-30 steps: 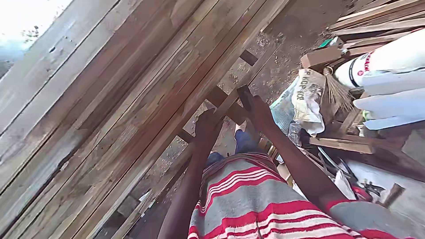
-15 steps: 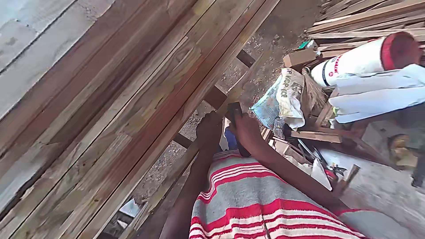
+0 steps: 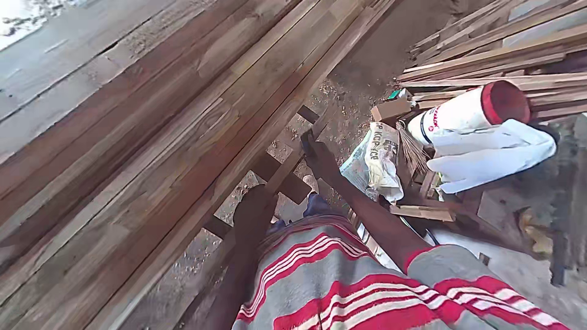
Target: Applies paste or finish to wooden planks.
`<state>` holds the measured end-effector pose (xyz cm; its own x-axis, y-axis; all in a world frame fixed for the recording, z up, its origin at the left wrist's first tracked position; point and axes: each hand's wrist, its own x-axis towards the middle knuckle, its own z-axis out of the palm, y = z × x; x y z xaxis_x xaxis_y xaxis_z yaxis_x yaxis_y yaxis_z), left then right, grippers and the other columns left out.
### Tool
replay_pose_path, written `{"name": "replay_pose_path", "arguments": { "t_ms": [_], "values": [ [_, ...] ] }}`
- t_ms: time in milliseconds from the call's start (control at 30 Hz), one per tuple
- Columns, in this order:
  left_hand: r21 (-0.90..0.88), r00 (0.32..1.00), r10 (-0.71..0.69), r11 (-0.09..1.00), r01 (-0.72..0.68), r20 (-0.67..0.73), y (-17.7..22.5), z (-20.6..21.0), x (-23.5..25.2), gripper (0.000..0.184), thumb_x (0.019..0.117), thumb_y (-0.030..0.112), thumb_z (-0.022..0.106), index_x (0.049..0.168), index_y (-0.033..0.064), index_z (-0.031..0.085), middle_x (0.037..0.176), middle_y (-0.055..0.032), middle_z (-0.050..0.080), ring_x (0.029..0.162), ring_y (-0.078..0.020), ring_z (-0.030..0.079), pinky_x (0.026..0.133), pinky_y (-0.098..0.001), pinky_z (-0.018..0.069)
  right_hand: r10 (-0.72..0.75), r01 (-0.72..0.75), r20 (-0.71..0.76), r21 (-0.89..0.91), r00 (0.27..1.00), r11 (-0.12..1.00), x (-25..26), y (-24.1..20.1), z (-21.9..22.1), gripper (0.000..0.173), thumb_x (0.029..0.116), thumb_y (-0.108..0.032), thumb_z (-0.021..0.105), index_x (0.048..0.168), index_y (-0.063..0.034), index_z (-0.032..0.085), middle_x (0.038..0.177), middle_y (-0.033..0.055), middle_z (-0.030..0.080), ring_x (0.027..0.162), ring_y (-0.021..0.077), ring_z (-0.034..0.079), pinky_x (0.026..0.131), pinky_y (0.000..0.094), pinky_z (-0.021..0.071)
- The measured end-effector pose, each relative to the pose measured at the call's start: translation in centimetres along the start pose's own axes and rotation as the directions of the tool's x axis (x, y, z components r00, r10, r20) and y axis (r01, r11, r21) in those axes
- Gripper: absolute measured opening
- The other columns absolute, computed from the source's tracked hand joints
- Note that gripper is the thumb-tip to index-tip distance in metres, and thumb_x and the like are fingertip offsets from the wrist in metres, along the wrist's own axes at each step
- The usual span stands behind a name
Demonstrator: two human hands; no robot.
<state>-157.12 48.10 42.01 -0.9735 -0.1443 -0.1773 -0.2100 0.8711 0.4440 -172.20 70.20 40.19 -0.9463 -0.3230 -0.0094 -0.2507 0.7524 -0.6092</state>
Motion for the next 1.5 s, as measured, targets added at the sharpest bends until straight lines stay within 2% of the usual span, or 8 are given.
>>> {"name": "replay_pose_path", "arguments": {
  "t_ms": [100, 300, 533, 767, 1000, 1100, 1267, 1500],
  "values": [
    [-0.03, 0.998, -0.036, 0.999, 0.035, -0.055, 0.8, 0.3, 0.5, 0.049, 0.1046, 0.04, 0.054, 0.125, -0.0034, 0.065, 0.123, -0.028, 0.065, 0.116, -0.0464, 0.063, 0.095, -0.064, 0.0501, -0.188, 0.191, -0.086, 0.021, 0.978, 0.981, -0.7, 3.0, 1.5, 0.068, 0.0879, -0.01, 0.077, 0.15, -0.0041, 0.051, 0.127, 0.0263, 0.064, 0.091, 0.0383, 0.073, 0.073, 0.0517, 0.0623],
    [-0.039, 0.984, -0.172, 0.985, 0.171, -0.035, 5.9, 1.6, 6.9, 0.054, 0.1051, 0.046, 0.053, 0.139, 0.0037, 0.059, 0.142, -0.0224, 0.058, 0.135, -0.039, 0.052, 0.113, -0.0591, 0.0406, 0.023, -0.028, 0.255, 0.015, 0.967, 1.0, -2.7, 10.4, 0.2, 0.06, 0.0944, -0.025, 0.07, 0.15, -0.0083, 0.053, 0.134, 0.0254, 0.062, 0.107, 0.0417, 0.069, 0.089, 0.0575, 0.0578],
    [-0.253, 0.968, -0.244, 0.941, 0.223, -0.053, 8.1, 1.7, 9.2, 0.037, 0.1061, 0.044, 0.053, 0.126, 0.0176, 0.069, 0.118, -0.0126, 0.069, 0.109, -0.0325, 0.067, 0.091, -0.0635, 0.0524, -0.243, 0.262, 0.169, -0.102, 0.955, 0.96, 5.0, 9.6, -10.1, 0.058, 0.088, -0.007, 0.071, 0.144, -0.0167, 0.061, 0.141, 0.0245, 0.058, 0.124, 0.0471, 0.059, 0.096, 0.0648, 0.0503],
    [-0.429, 0.955, -0.288, 0.872, 0.235, -0.064, 7.0, 1.0, 8.9, 0.024, 0.1021, 0.027, 0.063, 0.115, 0.011, 0.075, 0.108, -0.0131, 0.074, 0.102, -0.0285, 0.07, 0.093, -0.0573, 0.0538, -0.592, 0.754, 0.557, -0.098, 0.583, 0.65, 12.7, 5.6, -12.7, 0.044, 0.0887, -0.001, 0.067, 0.13, -0.0158, 0.071, 0.139, 0.0253, 0.058, 0.125, 0.0486, 0.056, 0.096, 0.0669, 0.0451],
    [-0.721, 0.728, -0.562, 0.679, 0.136, -0.393, 7.5, 1.4, -2.0, 0.041, 0.1088, 0.02, 0.043, 0.14, -0.0047, 0.054, 0.131, -0.0197, 0.064, 0.12, -0.022, 0.064, 0.105, -0.0407, 0.052, -0.743, 0.829, 0.576, 0.188, 0.341, 0.526, 9.2, -1.1, -6.2, 0.042, 0.0893, 0.0, 0.067, 0.127, -0.0177, 0.072, 0.131, 0.0208, 0.062, 0.112, 0.0441, 0.063, 0.089, 0.0646, 0.0514],
    [-0.905, 0.635, -0.738, 0.401, 0.142, -0.228, 7.9, 0.6, -7.3, 0.047, 0.1104, 0.027, 0.035, 0.145, -0.001, 0.048, 0.131, -0.0163, 0.065, 0.117, -0.021, 0.066, 0.099, -0.0418, 0.0556, -0.853, 0.826, 0.485, 0.39, 0.19, 0.406, 4.9, -6.6, -2.8, 0.028, 0.0877, -0.006, 0.073, 0.116, -0.0113, 0.073, 0.131, 0.021, 0.062, 0.113, 0.0415, 0.064, 0.089, 0.0603, 0.0538],
    [-0.99, 0.417, -0.898, 0.115, -0.081, -0.138, 4.6, 0.8, -15.3, 0.046, 0.1042, 0.024, 0.056, 0.144, 0.0022, 0.048, 0.125, -0.0155, 0.063, 0.102, -0.0214, 0.068, 0.087, -0.0406, 0.0596, -0.855, 0.749, 0.512, 0.596, -0.076, 0.29, -4.3, -16.8, 2.9, 0.03, 0.0841, 0.0, 0.075, 0.112, -0.0045, 0.067, 0.129, 0.0208, 0.063, 0.108, 0.0396, 0.068, 0.084, 0.0552, 0.0589],
    [-0.776, 0.238, -0.959, -0.269, -0.571, 0.157, -1.9, 4.2, -24.8, 0.034, 0.1119, 0.03, 0.033, 0.129, 0.0062, 0.05, 0.114, -0.0058, 0.06, 0.102, -0.0158, 0.062, 0.093, -0.0373, 0.0526, -0.751, 0.748, 0.605, 0.62, -0.264, 0.237, -12.6, -22.9, 8.5, 0.033, 0.0856, -0.003, 0.074, 0.118, -0.004, 0.066, 0.133, 0.0208, 0.062, 0.104, 0.0392, 0.069, 0.082, 0.0561, 0.0582]
  ]
}}
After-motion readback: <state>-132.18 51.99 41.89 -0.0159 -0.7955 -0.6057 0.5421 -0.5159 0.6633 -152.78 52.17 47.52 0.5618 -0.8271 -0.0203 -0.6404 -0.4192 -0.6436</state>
